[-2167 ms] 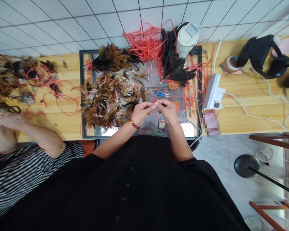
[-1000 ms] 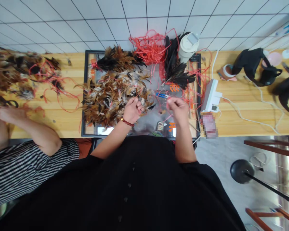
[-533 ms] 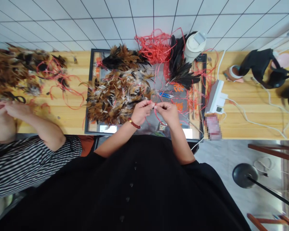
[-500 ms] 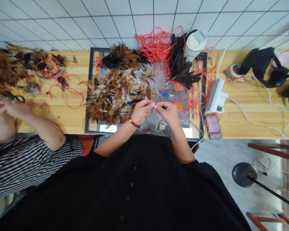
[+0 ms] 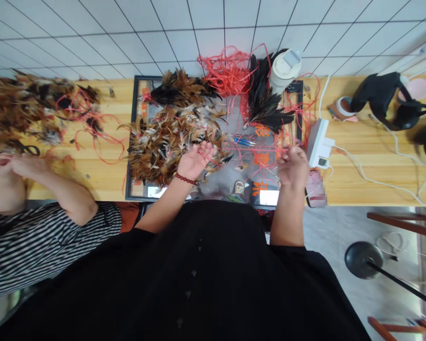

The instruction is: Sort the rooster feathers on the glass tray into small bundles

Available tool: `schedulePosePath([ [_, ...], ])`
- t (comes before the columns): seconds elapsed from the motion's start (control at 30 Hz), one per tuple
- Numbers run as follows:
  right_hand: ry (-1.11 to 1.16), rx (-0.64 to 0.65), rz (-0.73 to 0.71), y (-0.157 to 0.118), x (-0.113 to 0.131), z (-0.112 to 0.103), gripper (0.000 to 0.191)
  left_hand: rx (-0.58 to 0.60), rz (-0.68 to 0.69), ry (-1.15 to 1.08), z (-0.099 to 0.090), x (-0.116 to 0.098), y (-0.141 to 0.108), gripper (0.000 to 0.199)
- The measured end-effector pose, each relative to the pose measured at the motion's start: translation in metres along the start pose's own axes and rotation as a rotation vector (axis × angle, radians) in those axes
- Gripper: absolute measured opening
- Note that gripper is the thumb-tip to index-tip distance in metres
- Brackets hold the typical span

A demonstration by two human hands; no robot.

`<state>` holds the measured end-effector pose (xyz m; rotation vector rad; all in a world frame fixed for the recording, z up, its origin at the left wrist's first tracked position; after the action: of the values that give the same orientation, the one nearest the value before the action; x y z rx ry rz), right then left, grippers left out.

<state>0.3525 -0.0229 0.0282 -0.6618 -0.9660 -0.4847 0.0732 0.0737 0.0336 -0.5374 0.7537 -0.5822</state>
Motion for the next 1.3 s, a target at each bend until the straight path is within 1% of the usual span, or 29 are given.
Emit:
schedulePosePath([
  [0.07, -0.005, -0.066, -0.033, 0.003, 0.011, -0.016, 0.033, -0.080, 0.052, -0.030, -0.009, -0.009, 0.006, 0.030],
  [0.1, -0.030, -0.062, -0.017, 0.000, 0.011, -0.017, 0.033, -0.102, 0.058, -0.024, -0.010, -0.010, 0.007, 0.033],
  [0.17, -0.108, 0.007, 0.060, -0.010, 0.004, -0.007, 0.034, -0.081, 0.015, 0.027, -0.003, -0.006, 0.006, 0.041],
  [0.23, -0.185, 0.113, 0.131, -0.023, -0.010, 0.015, 0.037, 0.015, -0.062, 0.123, 0.010, 0.005, -0.001, 0.044],
  [0.33, -0.255, 0.248, 0.155, -0.040, -0.030, 0.048, 0.038, 0.195, -0.141, 0.321, 0.032, 0.026, -0.016, 0.037],
  [0.4, -0.287, 0.297, 0.155, -0.047, -0.038, 0.062, 0.038, 0.277, -0.182, 0.437, 0.040, 0.036, -0.023, 0.039],
  [0.43, -0.300, 0.309, 0.157, -0.049, -0.039, 0.066, 0.037, 0.295, -0.195, 0.479, 0.042, 0.040, -0.026, 0.039],
  [0.53, -0.302, 0.314, 0.177, -0.050, -0.040, 0.070, 0.038, 0.277, -0.203, 0.544, 0.041, 0.043, -0.028, 0.038],
  [0.63, -0.228, 0.273, 0.194, -0.049, -0.038, 0.069, 0.037, 0.263, -0.243, 0.543, 0.037, 0.043, -0.026, 0.038],
  [0.73, -0.182, 0.225, 0.190, -0.049, -0.038, 0.068, 0.038, 0.289, -0.265, 0.507, 0.035, 0.046, -0.024, 0.040],
  [0.8, -0.213, 0.242, 0.188, -0.049, -0.042, 0.068, 0.040, 0.303, -0.275, 0.508, 0.034, 0.049, -0.022, 0.039],
  [0.87, -0.258, 0.276, 0.188, -0.052, -0.048, 0.068, 0.043, 0.279, -0.283, 0.494, 0.033, 0.051, -0.021, 0.037],
  [0.93, -0.301, 0.317, 0.247, -0.056, -0.056, 0.067, 0.051, 0.228, -0.272, 0.429, 0.031, 0.051, -0.018, 0.033],
  [1.0, -0.345, 0.394, 0.392, -0.064, -0.065, 0.065, 0.061, 0.183, -0.261, 0.343, 0.028, 0.048, -0.014, 0.028],
  [1.07, -0.369, 0.498, 0.537, -0.076, -0.075, 0.064, 0.064, 0.136, -0.249, 0.289, 0.025, 0.043, -0.010, 0.024],
  [1.1, -0.374, 0.540, 0.577, -0.083, -0.079, 0.064, 0.063, 0.106, -0.235, 0.273, 0.023, 0.041, -0.007, 0.023],
  [1.17, -0.380, 0.590, 0.597, -0.096, -0.088, 0.064, 0.059, 0.049, -0.185, 0.233, 0.020, 0.037, -0.003, 0.022],
  [1.23, -0.378, 0.608, 0.601, -0.105, -0.096, 0.065, 0.053, 0.011, -0.125, 0.166, 0.019, 0.034, -0.001, 0.023],
  [1.3, -0.351, 0.597, 0.624, -0.110, -0.102, 0.065, 0.047, 0.001, -0.112, 0.095, 0.018, 0.033, 0.000, 0.027],
])
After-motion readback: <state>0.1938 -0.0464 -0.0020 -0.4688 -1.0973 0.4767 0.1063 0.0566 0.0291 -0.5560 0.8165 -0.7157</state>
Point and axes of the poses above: each hand's wrist, its own y-axis towards the middle knuckle, its own z-axis out of the palm, x = y × z, the point moved 1 cm from there along y, towards the middle knuckle, and after that the axes turned 3 degrees about -z, right-handed, at the moved point
